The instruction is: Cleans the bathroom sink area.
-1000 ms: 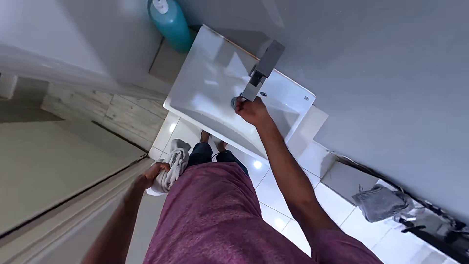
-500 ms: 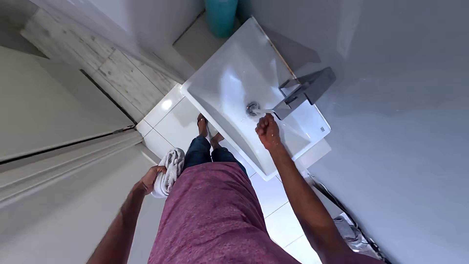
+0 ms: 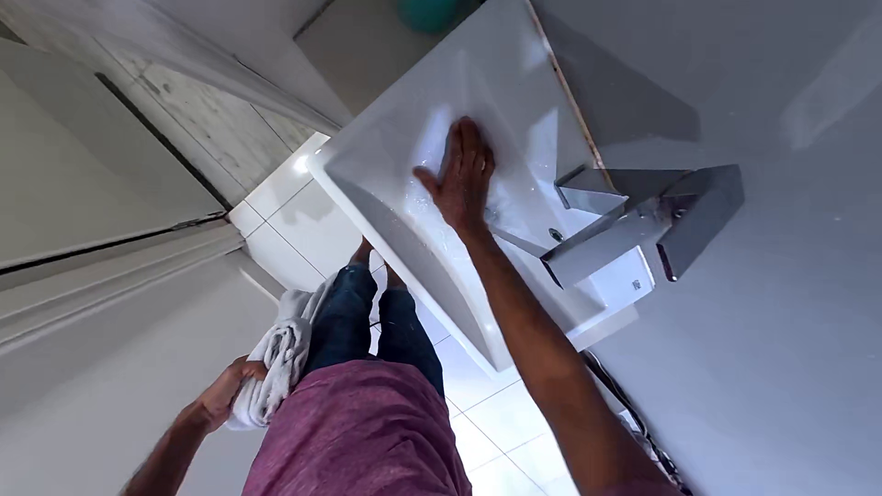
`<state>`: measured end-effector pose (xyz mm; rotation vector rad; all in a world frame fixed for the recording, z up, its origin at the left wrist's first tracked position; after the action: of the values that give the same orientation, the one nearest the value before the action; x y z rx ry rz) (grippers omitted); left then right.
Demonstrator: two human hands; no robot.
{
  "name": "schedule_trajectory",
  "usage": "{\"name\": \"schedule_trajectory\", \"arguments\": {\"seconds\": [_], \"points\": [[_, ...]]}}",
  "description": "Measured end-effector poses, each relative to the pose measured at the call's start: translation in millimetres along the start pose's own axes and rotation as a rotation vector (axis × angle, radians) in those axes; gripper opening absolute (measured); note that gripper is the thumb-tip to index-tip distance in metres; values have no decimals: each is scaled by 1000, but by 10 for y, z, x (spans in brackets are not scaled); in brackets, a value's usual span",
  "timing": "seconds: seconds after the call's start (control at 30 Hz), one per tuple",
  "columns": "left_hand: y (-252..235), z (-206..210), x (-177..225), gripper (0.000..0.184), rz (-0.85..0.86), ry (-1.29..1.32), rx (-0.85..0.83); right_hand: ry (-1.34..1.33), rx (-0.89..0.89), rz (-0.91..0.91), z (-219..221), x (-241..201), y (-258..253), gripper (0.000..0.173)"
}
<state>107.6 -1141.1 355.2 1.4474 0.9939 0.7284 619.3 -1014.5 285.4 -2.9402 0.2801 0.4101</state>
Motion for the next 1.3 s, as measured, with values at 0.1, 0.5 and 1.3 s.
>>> {"name": "schedule_trajectory", "arguments": {"seconds": [0.1,0.5,1.3], "points": [[-143,-25,-20,18,-19,9,-10,-12,-239,-29,-156,322,625,87],[-548,-155,-112,21,82,-17,138,253,-122,-216,-226,147,9,79],[-847,-109,-211,18,52,81,69,19,-340,3,-68,382,1129,85]]}}
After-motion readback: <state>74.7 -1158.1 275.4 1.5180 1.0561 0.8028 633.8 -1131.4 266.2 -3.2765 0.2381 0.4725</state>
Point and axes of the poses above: each hand's wrist, its own y-axis away from the middle knuckle, its own z-axis out of the palm, x = y × z, the point moved 8 cm from there along -y, towards the middle knuckle, and after that the axes turned 7 degrees about -z, right-handed, at the moved point
